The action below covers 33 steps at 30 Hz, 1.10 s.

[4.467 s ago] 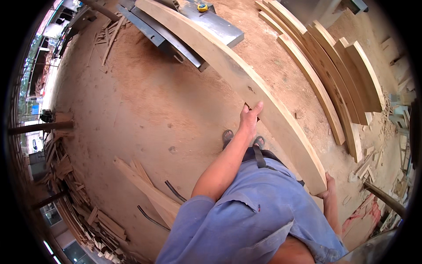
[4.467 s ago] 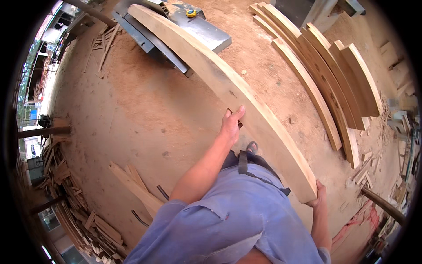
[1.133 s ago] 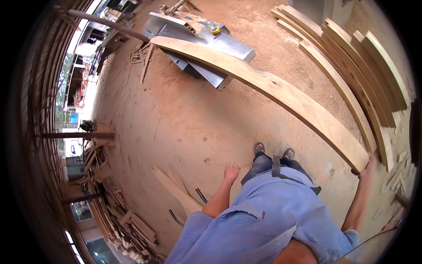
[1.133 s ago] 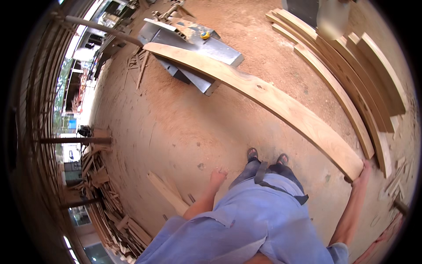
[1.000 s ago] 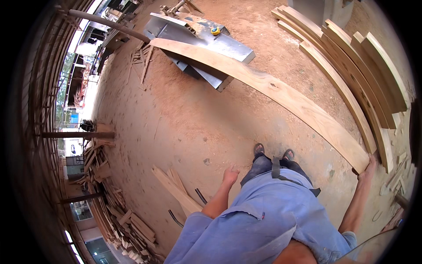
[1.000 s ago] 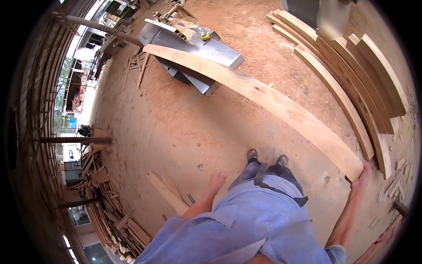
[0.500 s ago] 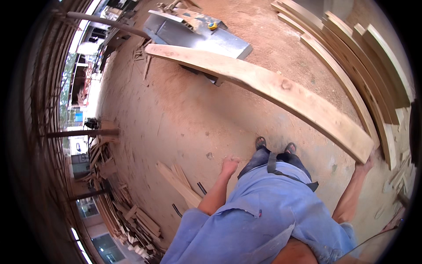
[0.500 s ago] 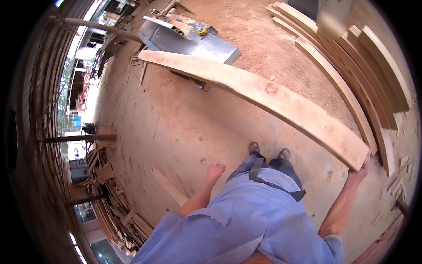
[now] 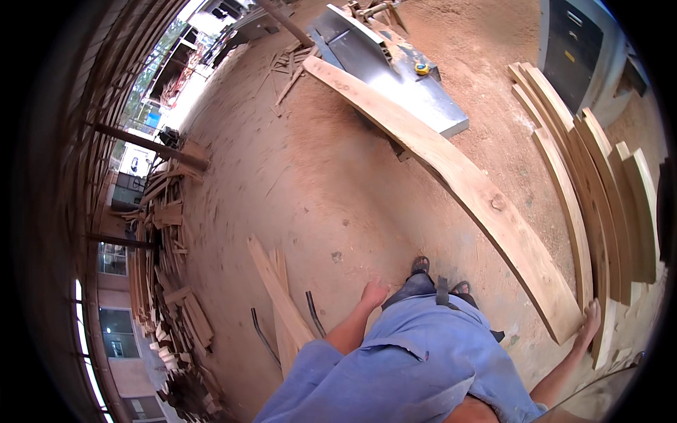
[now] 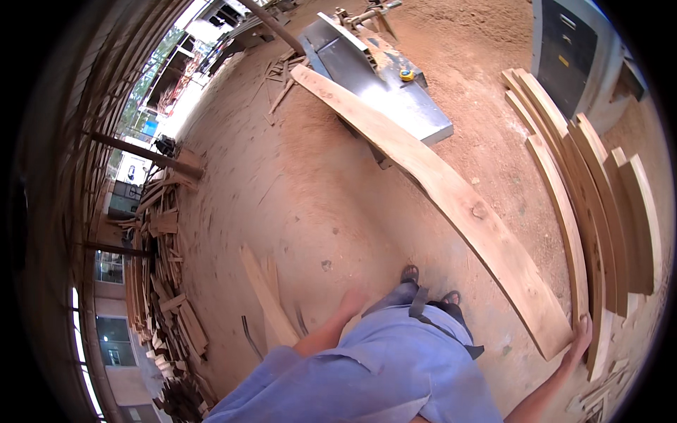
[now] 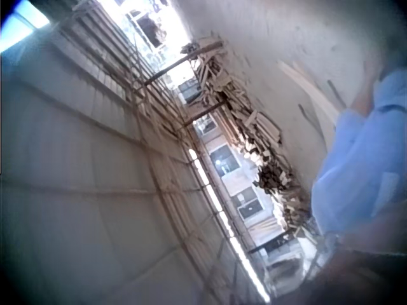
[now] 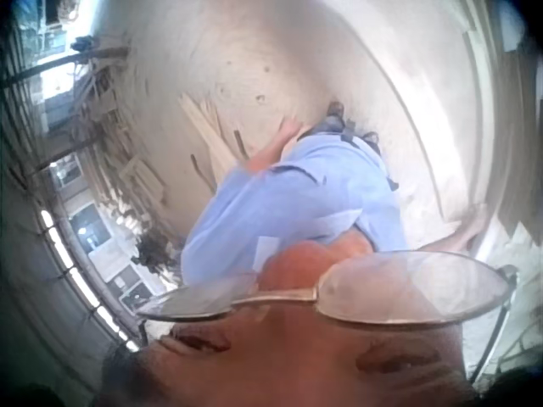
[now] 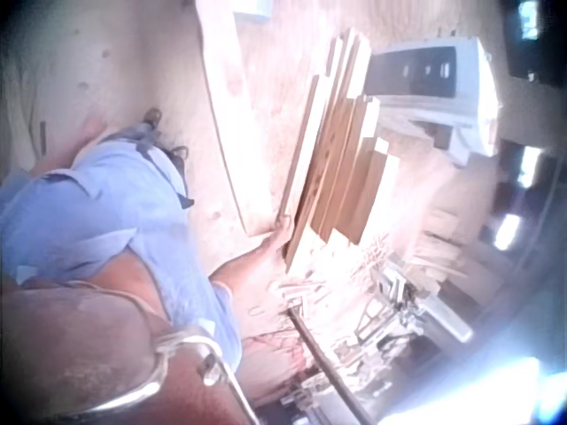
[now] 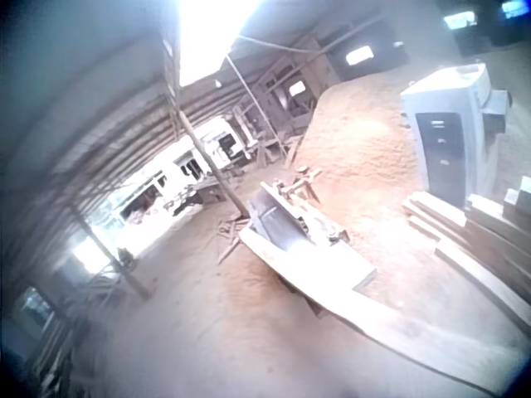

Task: The person picks up a long piece of wood and places it on a table saw. They then walk to a large pile of lumber, pick up a tape measure, and measure several pieces of wood one by one, placing them back on the pile after inspection.

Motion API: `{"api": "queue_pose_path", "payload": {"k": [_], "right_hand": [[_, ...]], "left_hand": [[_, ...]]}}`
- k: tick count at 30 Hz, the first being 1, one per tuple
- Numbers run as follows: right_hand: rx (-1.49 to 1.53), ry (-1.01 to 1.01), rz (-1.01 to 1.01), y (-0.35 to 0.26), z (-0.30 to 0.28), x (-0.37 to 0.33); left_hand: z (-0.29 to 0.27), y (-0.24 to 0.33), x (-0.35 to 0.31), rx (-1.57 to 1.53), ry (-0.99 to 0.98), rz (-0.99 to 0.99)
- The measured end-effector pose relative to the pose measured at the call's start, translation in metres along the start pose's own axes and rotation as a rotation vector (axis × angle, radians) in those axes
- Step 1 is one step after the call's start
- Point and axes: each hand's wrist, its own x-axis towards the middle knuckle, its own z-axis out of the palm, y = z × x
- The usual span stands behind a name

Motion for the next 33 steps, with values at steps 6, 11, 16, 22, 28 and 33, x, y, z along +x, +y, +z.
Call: {"api": "queue_pose_path", "payload": {"k": [6,11,16,22,28,33], "right_hand": [[-0.504,-0.909,-0.142,-0.118,0.132,0.032],[-0.215,-1.038,0.182,-0.135,0.214,0.029],[-0.157,-1.003,0.328,-0.144,0.236,-0.01],[-0.064,-0.983,0.39,-0.127,0.25,-0.065],[-0.064,-0.992,0.506,-0.117,0.273,-0.103],[-0.061,-0.911,0.586,-0.125,0.303,-0.148]], "left_hand": [[0.01,-0.031,-0.014,-0.059,-0.006,-0.142],[-0.009,-0.027,-0.022,-0.215,0.027,-0.229],[-0.029,-0.036,-0.05,-0.447,0.07,-0.326],[0.0,-0.108,-0.037,-0.493,0.032,-0.484],[0.001,-0.187,0.03,-0.405,-0.027,-0.408],[-0.053,-0.159,0.14,-0.107,-0.135,-0.281]]}}
